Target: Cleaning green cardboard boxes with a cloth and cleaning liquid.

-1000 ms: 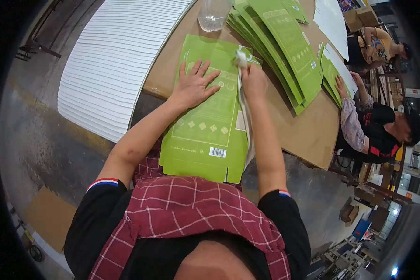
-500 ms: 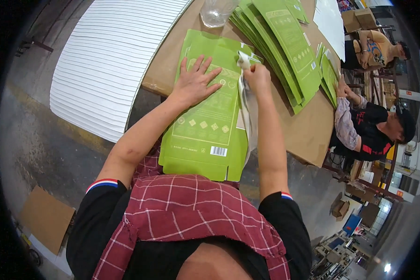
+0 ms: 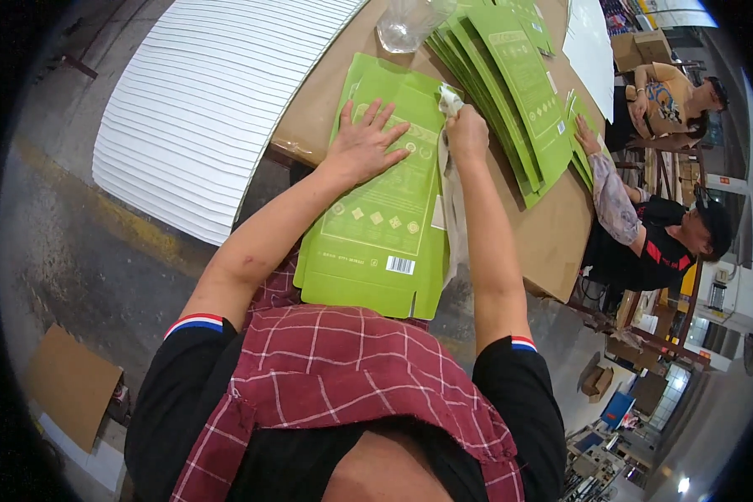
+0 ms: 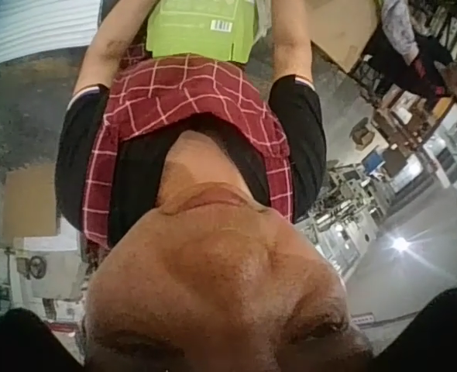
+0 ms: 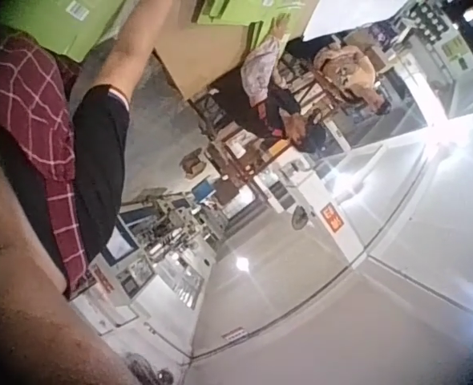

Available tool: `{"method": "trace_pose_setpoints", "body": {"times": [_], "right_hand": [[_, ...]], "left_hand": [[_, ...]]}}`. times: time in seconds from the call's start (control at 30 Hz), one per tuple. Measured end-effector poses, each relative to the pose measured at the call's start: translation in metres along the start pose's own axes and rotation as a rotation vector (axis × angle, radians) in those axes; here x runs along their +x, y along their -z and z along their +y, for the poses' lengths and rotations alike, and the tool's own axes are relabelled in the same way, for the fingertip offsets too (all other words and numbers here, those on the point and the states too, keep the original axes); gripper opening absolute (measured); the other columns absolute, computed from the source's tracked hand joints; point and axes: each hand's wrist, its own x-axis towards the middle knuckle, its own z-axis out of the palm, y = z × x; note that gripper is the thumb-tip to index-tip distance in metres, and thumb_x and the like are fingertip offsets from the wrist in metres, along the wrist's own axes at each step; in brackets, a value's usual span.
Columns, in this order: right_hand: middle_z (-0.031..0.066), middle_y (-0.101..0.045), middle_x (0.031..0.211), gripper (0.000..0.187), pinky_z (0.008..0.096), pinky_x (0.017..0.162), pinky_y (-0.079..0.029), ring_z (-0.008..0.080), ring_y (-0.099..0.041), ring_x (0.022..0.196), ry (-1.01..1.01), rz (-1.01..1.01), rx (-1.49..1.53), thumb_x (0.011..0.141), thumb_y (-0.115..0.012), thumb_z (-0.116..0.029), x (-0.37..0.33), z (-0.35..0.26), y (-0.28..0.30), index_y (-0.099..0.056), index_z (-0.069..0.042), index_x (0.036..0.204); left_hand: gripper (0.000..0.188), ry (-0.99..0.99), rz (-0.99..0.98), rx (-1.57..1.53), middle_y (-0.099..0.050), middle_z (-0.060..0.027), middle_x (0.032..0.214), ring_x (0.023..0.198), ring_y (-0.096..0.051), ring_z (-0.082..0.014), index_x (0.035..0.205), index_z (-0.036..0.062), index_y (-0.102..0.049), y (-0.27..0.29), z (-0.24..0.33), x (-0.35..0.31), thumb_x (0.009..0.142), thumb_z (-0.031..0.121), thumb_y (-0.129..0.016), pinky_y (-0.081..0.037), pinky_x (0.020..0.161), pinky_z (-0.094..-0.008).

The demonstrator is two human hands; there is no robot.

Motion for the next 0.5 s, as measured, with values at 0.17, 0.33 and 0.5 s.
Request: {"method": "trace_pose_setpoints", "body": {"times": [0.17,0.33,0.5], "right_hand": [[0.0053,-0.057,0.074,0.011,0.0245,0.062,-0.043,0.0140,-0.054,0.066,-0.424,0.138,1.434,0.076,-0.054,-0.009,-0.030,0.065,0.018,-0.055,-0.001,0.082],[0.0041,-0.056,0.082,0.021,0.0217,0.063,-0.041,0.0101,-0.051,0.070,-0.144,0.026,1.212,0.080,-0.050,-0.009,-0.061,0.047,0.037,-0.049,0.001,0.099],[0.0140,-0.061,0.075,0.025,0.0348,0.062,-0.044,0.0260,-0.059,0.070,0.074,-0.179,0.305,0.080,-0.055,-0.022,-0.057,0.017,0.025,-0.056,-0.002,0.096]], "left_hand": [[0.051,0.017,-0.063,-0.021,-0.028,-0.0094,0.138,0.129,-0.020,-0.0248,0.126,0.0231,-0.041,-0.001,0.001,-0.003,0.085,0.051,-0.032,-0.005,0.100,-0.0557],[0.051,-0.001,-0.024,0.013,-0.029,-0.0099,0.137,0.129,-0.021,-0.0253,0.126,0.0228,-0.041,-0.004,-0.001,-0.003,0.085,0.052,-0.033,-0.005,0.100,-0.0565],[0.051,-0.006,-0.010,-0.003,-0.032,-0.0117,0.135,0.128,-0.024,-0.0266,0.125,0.0222,-0.043,-0.009,-0.005,0.008,0.083,0.051,-0.036,-0.007,0.099,-0.0582]]}}
